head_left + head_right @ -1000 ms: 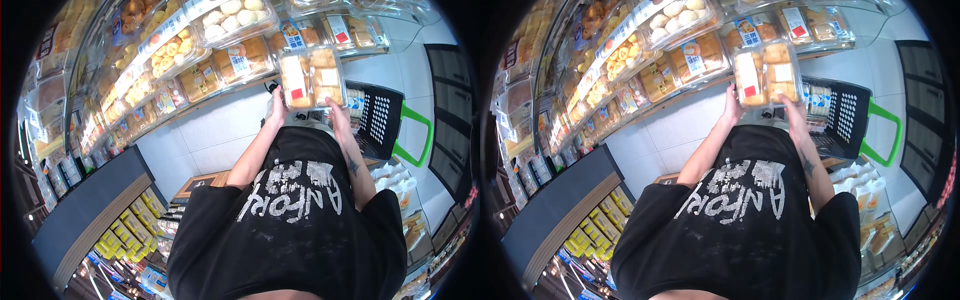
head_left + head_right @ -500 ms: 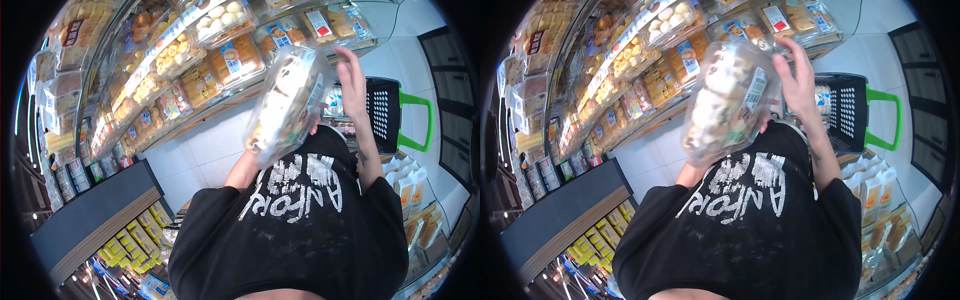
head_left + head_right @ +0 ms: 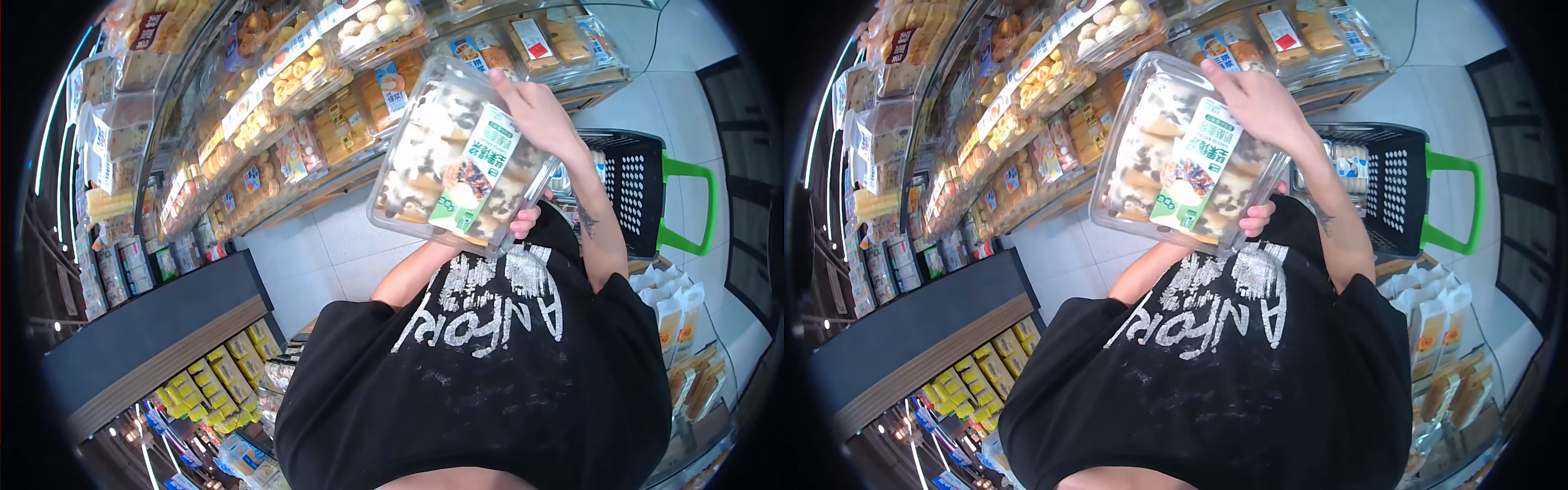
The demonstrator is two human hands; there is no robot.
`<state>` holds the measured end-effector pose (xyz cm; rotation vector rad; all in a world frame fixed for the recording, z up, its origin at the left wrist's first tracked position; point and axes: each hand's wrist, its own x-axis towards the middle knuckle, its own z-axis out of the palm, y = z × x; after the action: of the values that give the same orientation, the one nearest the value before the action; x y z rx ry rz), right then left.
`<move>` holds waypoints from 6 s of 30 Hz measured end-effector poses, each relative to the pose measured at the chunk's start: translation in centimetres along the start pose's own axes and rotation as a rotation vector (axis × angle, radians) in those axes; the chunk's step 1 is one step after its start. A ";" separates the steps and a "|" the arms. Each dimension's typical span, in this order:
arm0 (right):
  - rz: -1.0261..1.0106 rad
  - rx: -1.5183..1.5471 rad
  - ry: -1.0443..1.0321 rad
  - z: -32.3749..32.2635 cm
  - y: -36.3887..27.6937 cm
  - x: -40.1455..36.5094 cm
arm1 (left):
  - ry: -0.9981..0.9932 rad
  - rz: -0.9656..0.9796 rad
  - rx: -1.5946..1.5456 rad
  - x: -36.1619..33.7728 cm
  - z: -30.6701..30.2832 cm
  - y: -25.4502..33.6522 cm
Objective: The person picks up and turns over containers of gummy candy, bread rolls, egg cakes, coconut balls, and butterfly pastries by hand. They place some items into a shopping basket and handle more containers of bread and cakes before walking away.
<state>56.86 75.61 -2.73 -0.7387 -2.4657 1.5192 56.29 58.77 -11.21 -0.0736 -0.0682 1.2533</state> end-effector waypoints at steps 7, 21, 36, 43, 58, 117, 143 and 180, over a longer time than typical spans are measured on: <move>-0.048 0.714 0.194 -0.3 7.5 -2.5 | 0.478 0.280 0.245 -1.5 0.2 2.7; 0.571 1.625 0.081 6.9 19.5 1.6 | 1.109 0.500 0.884 0.5 -4.0 18.1; 0.639 1.399 0.504 9.2 19.8 12.8 | 1.265 0.309 1.199 2.7 -5.2 23.1; 0.712 1.118 0.714 10.1 16.3 13.1 | 1.220 0.195 1.160 2.7 -4.4 23.3; 0.691 0.687 0.655 13.9 16.7 11.2 | 1.238 0.334 1.694 1.9 -7.5 21.4; 1.477 0.252 0.734 37.9 30.7 -22.0 | -0.544 -1.550 2.698 0.4 -31.4 7.1; 1.714 1.248 2.025 86.4 -6.2 -27.4 | -0.543 -1.491 2.153 -29.6 -26.5 1.2; -0.735 0.953 2.745 58.6 -25.9 -50.0 | -0.666 -1.476 1.315 -36.6 4.1 -39.6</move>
<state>69.72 -4.58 -1.79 -0.5181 0.2248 0.1091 82.00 11.75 -3.86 1.3080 0.1272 -0.3729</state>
